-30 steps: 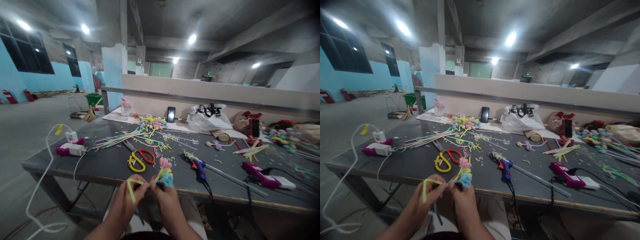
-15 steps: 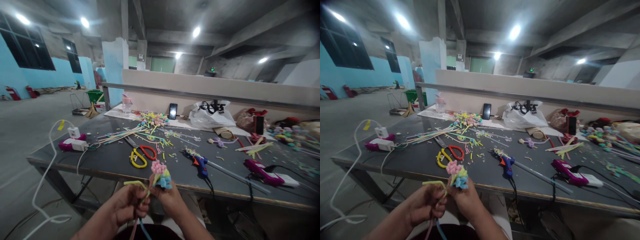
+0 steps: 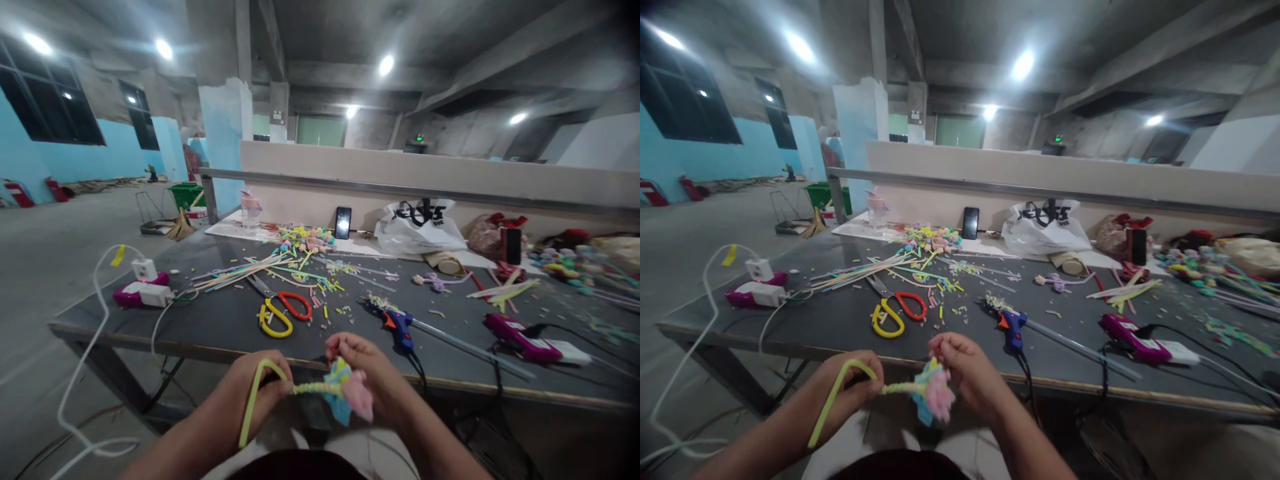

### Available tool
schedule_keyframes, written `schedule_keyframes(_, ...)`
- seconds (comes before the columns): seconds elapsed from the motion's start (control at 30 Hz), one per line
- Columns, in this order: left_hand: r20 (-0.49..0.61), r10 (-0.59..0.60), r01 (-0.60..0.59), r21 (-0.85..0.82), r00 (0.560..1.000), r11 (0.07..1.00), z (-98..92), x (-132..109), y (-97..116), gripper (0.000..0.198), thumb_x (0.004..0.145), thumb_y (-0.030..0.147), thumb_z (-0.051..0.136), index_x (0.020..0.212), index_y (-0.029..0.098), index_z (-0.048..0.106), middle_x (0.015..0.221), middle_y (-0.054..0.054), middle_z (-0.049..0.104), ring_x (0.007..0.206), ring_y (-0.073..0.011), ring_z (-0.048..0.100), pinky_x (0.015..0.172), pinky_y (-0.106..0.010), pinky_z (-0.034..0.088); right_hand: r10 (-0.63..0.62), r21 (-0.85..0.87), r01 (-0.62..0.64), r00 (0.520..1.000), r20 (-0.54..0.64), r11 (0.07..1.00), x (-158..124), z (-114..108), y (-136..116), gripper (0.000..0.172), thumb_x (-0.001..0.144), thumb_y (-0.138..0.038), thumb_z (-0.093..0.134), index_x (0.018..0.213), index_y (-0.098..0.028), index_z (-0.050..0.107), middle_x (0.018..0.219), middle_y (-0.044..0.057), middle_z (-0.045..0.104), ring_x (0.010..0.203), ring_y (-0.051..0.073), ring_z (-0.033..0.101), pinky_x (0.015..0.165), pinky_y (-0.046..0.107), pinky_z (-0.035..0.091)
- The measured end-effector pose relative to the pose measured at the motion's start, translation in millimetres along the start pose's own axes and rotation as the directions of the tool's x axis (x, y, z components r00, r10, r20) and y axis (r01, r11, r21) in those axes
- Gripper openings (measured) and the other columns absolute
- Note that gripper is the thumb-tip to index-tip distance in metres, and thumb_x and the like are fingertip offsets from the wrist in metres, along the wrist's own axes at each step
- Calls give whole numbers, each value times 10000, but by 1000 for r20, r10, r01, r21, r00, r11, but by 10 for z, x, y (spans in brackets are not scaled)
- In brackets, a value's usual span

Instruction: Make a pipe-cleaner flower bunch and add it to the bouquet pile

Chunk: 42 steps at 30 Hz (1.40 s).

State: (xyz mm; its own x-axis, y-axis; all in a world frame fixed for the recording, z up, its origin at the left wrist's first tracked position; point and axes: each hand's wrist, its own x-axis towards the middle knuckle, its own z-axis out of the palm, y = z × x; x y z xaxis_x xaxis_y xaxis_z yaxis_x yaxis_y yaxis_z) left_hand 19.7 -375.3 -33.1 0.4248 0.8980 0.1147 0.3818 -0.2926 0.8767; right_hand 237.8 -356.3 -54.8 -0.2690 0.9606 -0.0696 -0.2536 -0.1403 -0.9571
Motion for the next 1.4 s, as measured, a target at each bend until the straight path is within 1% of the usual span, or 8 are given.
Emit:
schedule_keyframes(0.37,124,481,-478,472,868,740,196,37,-58,220,821,205,394,694,198,574,650,-32,553,616,-152,475,575,-250,334,410,-609,-69,798,442,790,-92,253,-489,137,704,-193,566,768,-127,668,660,-21,602,601,68,528,643,194,419)
schedule_keyframes(0.53,76,198,-212,367,977,906,237,73,-96,160,707,273,551,566,208,593,559,-20,549,550,-154,475,530,-240,324,376,-642,-137,891,253,755,-140,280,-235,135,636,-166,543,679,-150,670,536,-39,563,466,66,473,462,167,364)
schedule_keyframes(0.67,73,-5,-7,153,997,988,233,72,-50,119,662,225,515,569,173,568,566,-13,561,567,-144,490,538,-228,338,177,-904,159,953,246,398,-218,411,-183,165,645,-151,494,630,-148,658,486,-34,556,468,78,460,567,216,377)
schedule_keyframes(0.83,253,-245,297,-191,936,936,224,109,-104,66,535,131,449,479,156,473,398,49,410,384,-74,337,395,-195,229,43,-779,567,815,578,-268,-281,525,-161,101,608,-130,508,619,-144,607,586,51,619,589,147,513,874,414,238)
schedule_keyframes(1.0,500,-413,637,-456,761,621,214,79,-183,74,492,157,453,566,155,451,461,37,446,357,-56,351,363,-180,156,21,-567,699,638,770,-436,-296,470,-117,137,715,-125,455,670,-150,582,598,33,589,595,150,466,933,426,133)
schedule_keyframes(1.1,556,-431,700,-493,711,517,202,43,-166,104,492,161,481,587,152,441,516,28,470,390,-53,384,389,-176,188,-27,-592,682,645,763,-430,-319,471,-106,135,721,-120,448,703,-150,578,626,36,594,604,148,461,943,414,138)
schedule_keyframes(1.2,416,-372,551,-501,830,667,182,6,-124,71,540,154,488,582,160,431,492,50,422,413,-56,340,413,-188,193,-76,-735,611,752,655,-292,-328,515,-131,125,691,-130,464,698,-152,587,643,45,613,632,155,494,902,415,219)
schedule_keyframes(1.4,236,0,15,-63,972,998,152,-45,-91,73,692,184,500,627,165,528,575,13,509,557,-114,422,529,-211,291,340,-879,245,853,396,409,-154,454,-286,182,725,-227,498,715,-187,675,552,-28,602,485,81,500,542,202,389)
